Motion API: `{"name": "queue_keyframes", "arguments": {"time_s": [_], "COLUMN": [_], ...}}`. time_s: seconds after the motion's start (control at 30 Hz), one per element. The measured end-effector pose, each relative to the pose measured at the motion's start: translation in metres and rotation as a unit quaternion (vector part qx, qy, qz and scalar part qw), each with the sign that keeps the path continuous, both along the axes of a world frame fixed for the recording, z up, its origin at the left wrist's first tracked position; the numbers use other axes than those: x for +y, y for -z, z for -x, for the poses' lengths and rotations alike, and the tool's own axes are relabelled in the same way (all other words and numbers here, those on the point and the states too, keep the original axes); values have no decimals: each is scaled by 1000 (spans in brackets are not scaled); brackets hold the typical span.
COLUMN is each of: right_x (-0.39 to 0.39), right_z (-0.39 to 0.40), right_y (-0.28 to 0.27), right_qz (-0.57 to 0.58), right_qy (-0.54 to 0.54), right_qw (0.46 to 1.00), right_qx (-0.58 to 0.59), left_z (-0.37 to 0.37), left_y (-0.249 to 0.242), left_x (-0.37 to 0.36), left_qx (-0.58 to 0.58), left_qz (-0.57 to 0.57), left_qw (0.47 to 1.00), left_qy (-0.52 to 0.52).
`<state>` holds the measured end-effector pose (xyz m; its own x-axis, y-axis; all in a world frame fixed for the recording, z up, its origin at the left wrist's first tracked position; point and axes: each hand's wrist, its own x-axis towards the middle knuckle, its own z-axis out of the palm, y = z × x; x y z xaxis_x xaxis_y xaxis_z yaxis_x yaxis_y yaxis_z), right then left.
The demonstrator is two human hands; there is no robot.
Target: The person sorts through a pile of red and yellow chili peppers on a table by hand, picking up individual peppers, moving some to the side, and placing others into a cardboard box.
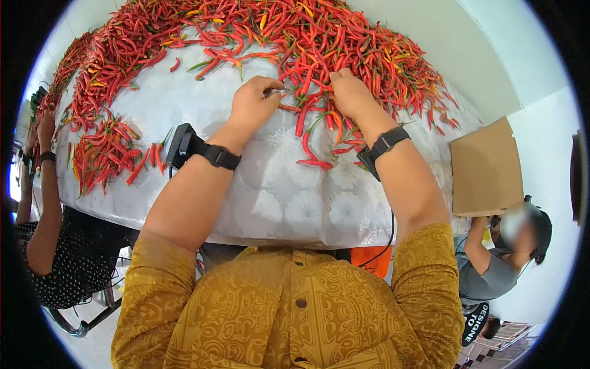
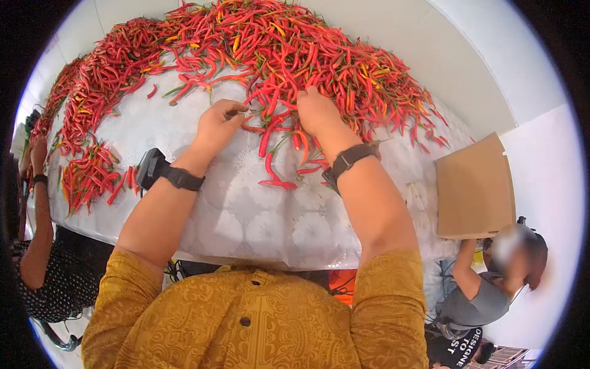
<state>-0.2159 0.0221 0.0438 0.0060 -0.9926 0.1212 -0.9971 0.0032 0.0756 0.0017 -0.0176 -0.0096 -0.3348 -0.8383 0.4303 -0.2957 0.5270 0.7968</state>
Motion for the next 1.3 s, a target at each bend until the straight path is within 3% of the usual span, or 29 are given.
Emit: {"name": "queue_keyframes", "arguments": {"time_s": [0.23, 0.3, 0.37, 0.43, 0.5, 0.6, 0.67, 0.73, 0.8, 0.9, 0.93, 0.97, 1.1, 1.13, 1.3], "right_x": [18, 30, 44, 54, 57, 54, 47, 36, 26, 17, 8, -1, -30, -29, -5], "right_z": [-9, -23, -35, -42, -38, -11, 15, 45, 65, 62, 67, 69, 49, 42, 25], "right_y": [-5, -6, -15, -25, -32, -44, -53, -53, -39, -42, -30, -28, -14, -7, 3], "right_qz": [-21, -91, -107, -158, -169, -135, -109, -110, 3, 67, 145, 148, -133, -92, 48], "right_qy": [-115, -175, -176, -187, -174, -50, 22, 61, 124, 101, 53, 52, 69, 43, -24], "right_qw": [992, 978, 976, 965, 965, 981, 977, 972, 948, 964, 969, 968, 973, 972, 980], "right_qx": [-48, -68, -68, -94, -101, -131, -180, -198, -294, -239, -195, -196, -173, -212, -191], "left_z": [0, 1, 2, 2, 4, 6, 4, 4, 5, 8, 8, 8, 6, 6, 5], "left_y": [-5, -6, -5, -5, -6, -7, -12, -11, -7, -2, -3, -3, -8, -8, -7], "left_x": [3, 5, 6, 9, 10, 11, 15, 20, 18, 11, 11, 12, 16, 16, 14], "left_qx": [2, -5, -17, -11, -4, 29, -28, -84, -139, -101, -79, -57, -42, -36, -75], "left_qz": [-1, -1, 99, 99, 98, 87, 82, 103, 125, 166, 138, 109, 105, 102, 109], "left_qw": [1000, 1000, 994, 992, 989, 984, 970, 967, 960, 963, 971, 979, 985, 986, 984], "left_qy": [3, 10, 44, 78, 112, 152, 229, 219, 207, 189, 176, 163, 132, 127, 122]}}
